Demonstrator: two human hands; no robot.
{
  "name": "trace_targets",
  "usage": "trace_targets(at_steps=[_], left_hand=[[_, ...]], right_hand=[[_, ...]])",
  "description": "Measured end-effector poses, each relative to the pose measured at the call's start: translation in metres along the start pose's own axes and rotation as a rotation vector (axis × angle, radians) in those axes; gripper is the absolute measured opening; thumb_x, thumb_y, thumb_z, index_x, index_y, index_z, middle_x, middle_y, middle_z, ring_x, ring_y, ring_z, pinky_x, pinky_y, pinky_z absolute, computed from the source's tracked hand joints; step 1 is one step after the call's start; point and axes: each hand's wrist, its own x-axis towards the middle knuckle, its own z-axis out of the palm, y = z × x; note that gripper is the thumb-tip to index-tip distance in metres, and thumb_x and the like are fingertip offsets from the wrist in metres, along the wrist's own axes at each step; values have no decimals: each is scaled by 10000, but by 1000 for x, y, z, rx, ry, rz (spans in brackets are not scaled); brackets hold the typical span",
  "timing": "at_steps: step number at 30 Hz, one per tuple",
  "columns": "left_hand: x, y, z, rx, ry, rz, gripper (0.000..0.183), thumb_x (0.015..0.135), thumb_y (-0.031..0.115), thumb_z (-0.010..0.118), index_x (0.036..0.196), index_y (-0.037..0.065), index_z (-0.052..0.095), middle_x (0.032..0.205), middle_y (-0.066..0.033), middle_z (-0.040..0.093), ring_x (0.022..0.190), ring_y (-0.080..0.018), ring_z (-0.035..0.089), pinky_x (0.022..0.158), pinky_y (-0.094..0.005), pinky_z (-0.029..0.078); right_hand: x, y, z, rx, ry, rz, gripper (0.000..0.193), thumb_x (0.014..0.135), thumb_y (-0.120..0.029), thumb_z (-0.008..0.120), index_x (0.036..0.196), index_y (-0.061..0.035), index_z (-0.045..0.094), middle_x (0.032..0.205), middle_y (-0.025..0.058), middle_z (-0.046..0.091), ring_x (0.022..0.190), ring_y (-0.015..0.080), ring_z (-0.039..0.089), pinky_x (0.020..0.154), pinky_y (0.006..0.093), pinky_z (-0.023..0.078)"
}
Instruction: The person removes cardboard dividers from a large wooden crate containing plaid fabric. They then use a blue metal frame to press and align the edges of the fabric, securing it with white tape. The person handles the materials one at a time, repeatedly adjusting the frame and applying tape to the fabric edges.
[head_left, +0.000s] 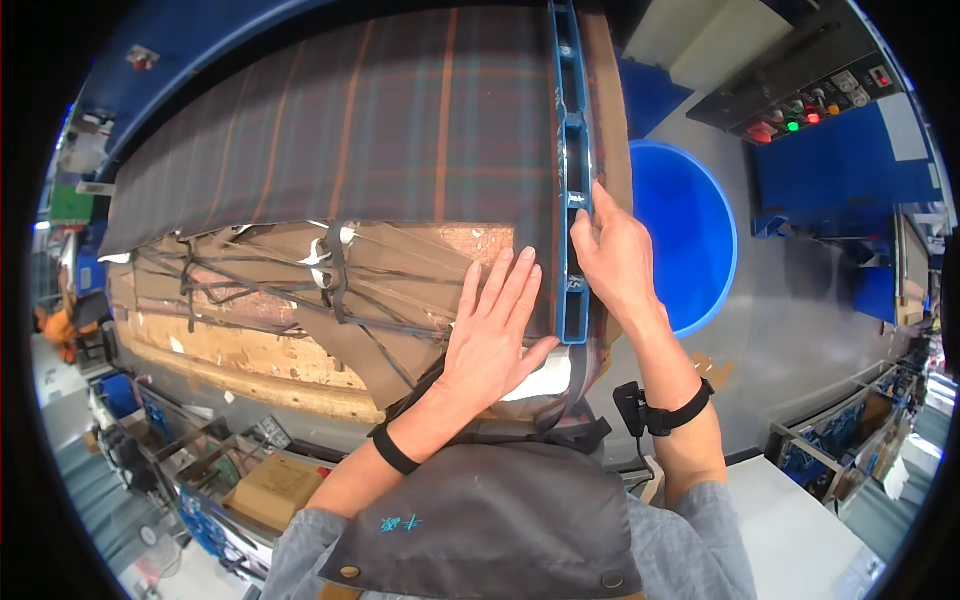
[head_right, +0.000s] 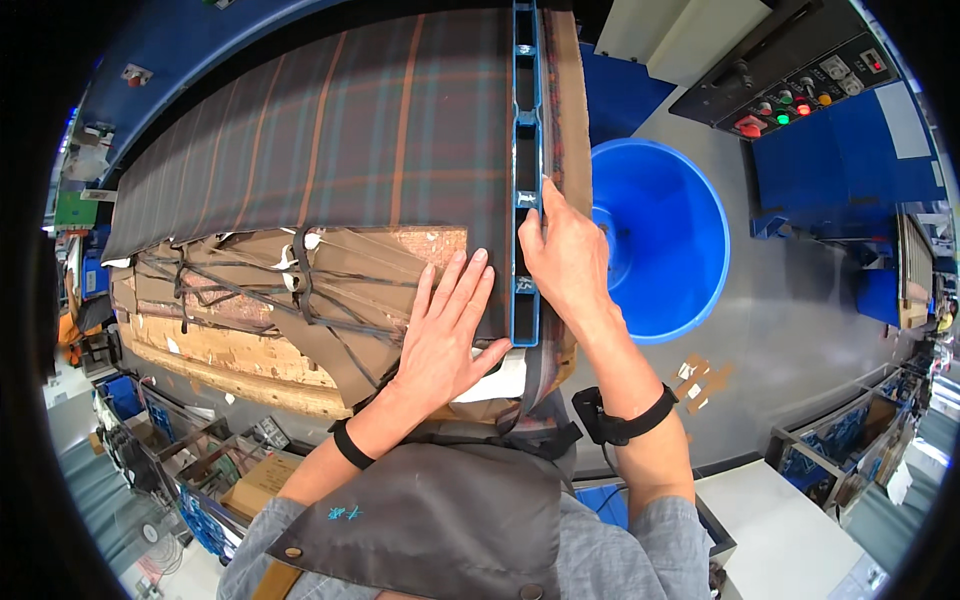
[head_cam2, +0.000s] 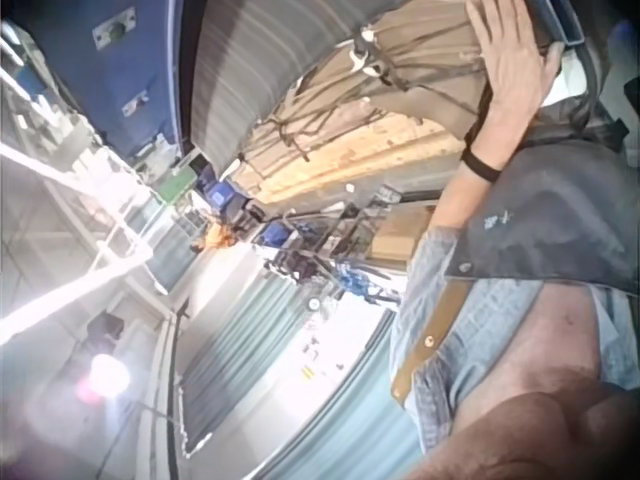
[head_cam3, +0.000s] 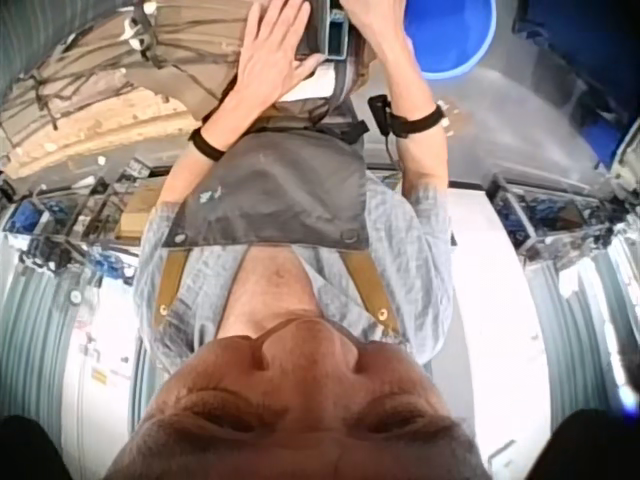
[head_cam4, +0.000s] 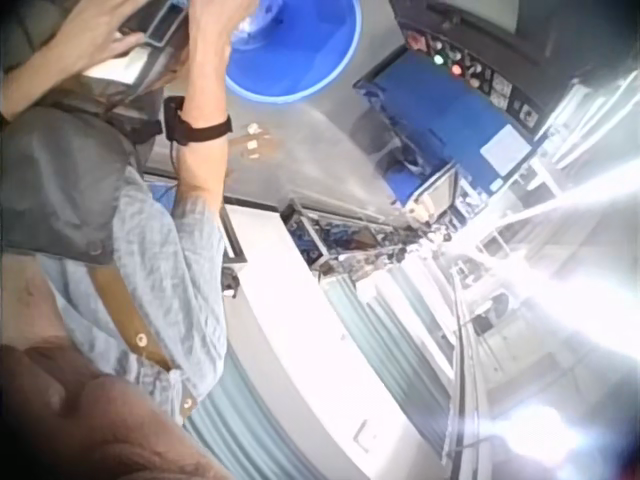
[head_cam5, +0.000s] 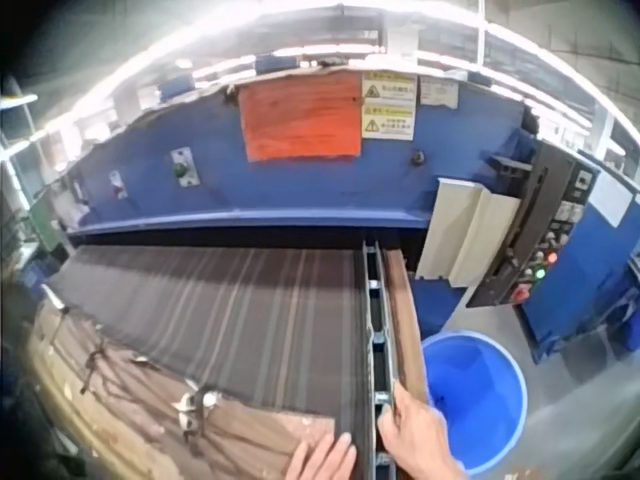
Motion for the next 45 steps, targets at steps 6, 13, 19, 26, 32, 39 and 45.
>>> trace_targets(at_steps=[6,13,19,26,32,39,45], left_hand=[[2,0,-2,-5,-3,-3,887,818,359,803,1511,-52,432,1652,-178,320,1556,-340,246,1271,-544,167],[3,1,-2,-10,-16,-3,896,803,341,809,1509,-57,427,1649,-181,319,1558,-345,238,1274,-551,154],[7,2,-2,-109,-16,50,1077,751,220,845,1598,-25,226,1661,-183,289,1559,-378,219,1275,-570,135],[10,-1,3,-182,-31,97,1163,728,169,863,1627,4,143,1668,-190,277,1563,-379,214,1275,-583,127],[9,-3,4,-183,-39,101,1128,731,181,866,1616,-7,193,1672,-194,270,1567,-374,204,1277,-576,130],[10,-3,3,-222,-30,91,1079,742,169,851,1612,3,235,1671,-163,296,1570,-358,207,1281,-560,137],[10,-4,5,-231,-31,90,1080,737,168,853,1611,1,240,1669,-166,301,1570,-357,209,1278,-562,145]], right_hand=[[-4,-3,4,3,120,-112,423,947,-127,594,1333,45,610,984,254,730,890,405,723,780,477,570],[-4,-1,11,20,102,-65,426,948,-130,599,1343,31,603,1018,257,727,921,406,721,800,476,568],[-5,3,5,66,48,-55,507,926,-161,616,1400,10,562,1179,263,690,1015,418,700,853,477,564],[3,-1,1,64,-27,-32,504,918,-167,595,1391,4,565,1053,271,711,954,438,704,831,505,561],[0,3,10,137,99,-167,482,916,-63,584,1385,44,555,1004,272,707,927,428,704,798,493,551],[-2,6,11,189,75,-99,514,923,-64,590,1424,41,543,1061,264,710,942,403,707,827,449,558],[-3,12,15,164,94,-124,509,941,-37,588,1446,10,547,1039,230,721,868,295,723,783,367,554]])
